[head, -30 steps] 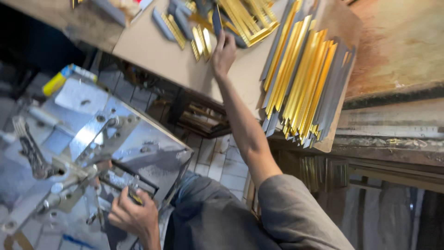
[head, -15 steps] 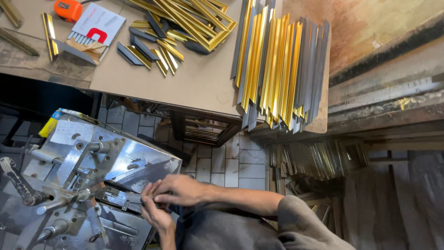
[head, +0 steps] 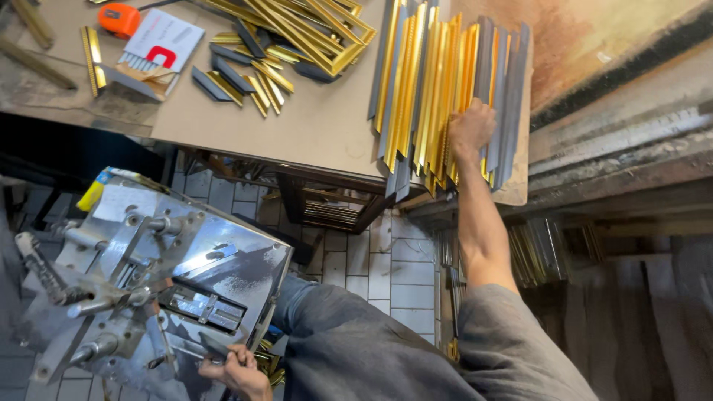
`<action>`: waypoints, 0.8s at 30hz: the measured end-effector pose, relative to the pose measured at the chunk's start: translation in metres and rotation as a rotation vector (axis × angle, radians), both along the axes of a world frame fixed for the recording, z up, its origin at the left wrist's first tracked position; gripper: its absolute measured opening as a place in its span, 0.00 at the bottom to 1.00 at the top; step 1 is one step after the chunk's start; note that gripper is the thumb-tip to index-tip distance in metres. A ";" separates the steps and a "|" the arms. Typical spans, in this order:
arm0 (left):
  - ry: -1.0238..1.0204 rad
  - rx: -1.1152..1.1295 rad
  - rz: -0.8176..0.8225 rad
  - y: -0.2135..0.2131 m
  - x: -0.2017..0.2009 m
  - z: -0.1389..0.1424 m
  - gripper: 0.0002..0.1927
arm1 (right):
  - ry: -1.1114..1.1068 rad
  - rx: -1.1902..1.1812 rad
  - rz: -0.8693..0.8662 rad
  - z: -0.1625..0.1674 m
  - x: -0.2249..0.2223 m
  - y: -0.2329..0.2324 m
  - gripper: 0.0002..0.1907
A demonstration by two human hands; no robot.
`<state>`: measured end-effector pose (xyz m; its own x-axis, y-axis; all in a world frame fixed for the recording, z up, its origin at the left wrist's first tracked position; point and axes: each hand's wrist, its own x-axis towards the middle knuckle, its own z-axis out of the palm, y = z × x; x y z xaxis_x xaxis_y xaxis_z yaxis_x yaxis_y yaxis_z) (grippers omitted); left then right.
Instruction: The person places mitered gold picture frame corners into a corner joining machine, pulls the lever to drive fasteners into the joint, then sets the joined frame on the table and picks up the next pieces. They repeat this cycle for several frames, occasionally reaching for molding pieces from the pile.
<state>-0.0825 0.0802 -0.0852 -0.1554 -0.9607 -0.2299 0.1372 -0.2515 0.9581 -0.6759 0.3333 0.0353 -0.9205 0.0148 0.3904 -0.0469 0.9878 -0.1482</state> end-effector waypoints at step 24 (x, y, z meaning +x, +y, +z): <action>-0.301 -0.188 -0.037 0.011 0.015 0.026 0.12 | -0.013 -0.088 0.173 0.012 -0.009 0.011 0.23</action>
